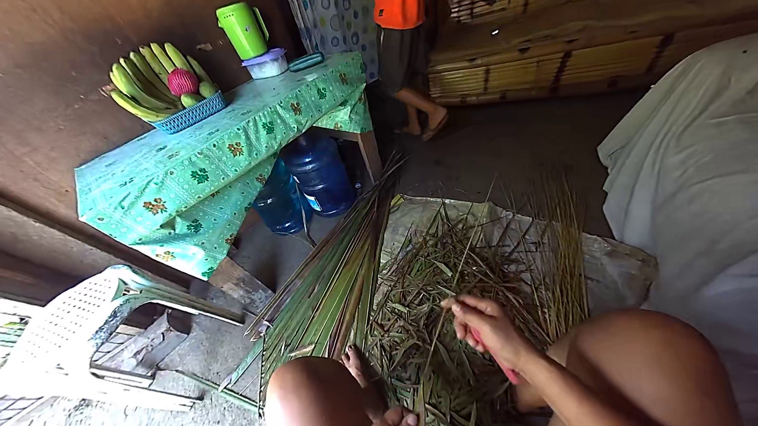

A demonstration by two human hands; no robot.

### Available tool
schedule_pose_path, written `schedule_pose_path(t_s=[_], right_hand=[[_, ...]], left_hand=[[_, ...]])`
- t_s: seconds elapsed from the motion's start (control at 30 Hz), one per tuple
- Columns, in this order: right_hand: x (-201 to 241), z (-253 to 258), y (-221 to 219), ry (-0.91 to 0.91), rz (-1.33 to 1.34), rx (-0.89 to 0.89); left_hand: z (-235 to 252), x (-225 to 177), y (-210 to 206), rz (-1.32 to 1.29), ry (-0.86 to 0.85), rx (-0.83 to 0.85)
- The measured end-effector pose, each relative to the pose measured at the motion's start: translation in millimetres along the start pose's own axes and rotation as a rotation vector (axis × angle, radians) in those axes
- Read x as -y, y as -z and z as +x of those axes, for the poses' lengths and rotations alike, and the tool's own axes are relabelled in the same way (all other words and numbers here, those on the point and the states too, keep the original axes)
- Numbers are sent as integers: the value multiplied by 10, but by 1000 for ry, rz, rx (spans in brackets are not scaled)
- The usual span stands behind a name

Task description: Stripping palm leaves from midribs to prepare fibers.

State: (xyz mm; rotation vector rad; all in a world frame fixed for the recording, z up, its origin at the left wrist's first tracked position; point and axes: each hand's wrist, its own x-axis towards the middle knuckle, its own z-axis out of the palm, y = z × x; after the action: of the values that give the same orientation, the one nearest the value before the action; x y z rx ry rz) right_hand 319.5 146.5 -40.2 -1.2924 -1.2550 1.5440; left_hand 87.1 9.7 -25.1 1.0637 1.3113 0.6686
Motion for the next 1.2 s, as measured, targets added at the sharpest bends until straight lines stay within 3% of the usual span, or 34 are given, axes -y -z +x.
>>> schedule_pose_path(t_s=[0.13,0.2,0.37,0.47,0.53,0.7,0.77,0.83,1.0,1.07,1.2], right_hand=[[-47,-170,-141,-131,91,370],[-103,-164,-165,-181,147,442],[-38,-81,-24,-100,212,280],[-18,-24,90,-55,190,224],[-27,-46,81,20,33,238],[-109,-283,-146,363,-438,529],[-162,-303,-213,560,-588,452],[-186,-217,-175,655,-717,264],[-47,126,197,227,-813,36],[21,191,297,160,-755,-27],[39,-42,99,183,-608,222]], left_hand=[[273,-121,-52,-185,49,8],[379,-194,-88,-255,66,53],[310,-40,-65,-493,99,304],[168,111,-49,-600,138,338],[152,118,-66,-622,162,241],[309,-47,-40,-672,179,125],[342,-93,-43,-706,193,130],[318,-127,-56,-713,218,134],[171,32,-82,-685,254,163],[156,56,-84,-637,248,145],[273,-38,-86,-456,173,46]])
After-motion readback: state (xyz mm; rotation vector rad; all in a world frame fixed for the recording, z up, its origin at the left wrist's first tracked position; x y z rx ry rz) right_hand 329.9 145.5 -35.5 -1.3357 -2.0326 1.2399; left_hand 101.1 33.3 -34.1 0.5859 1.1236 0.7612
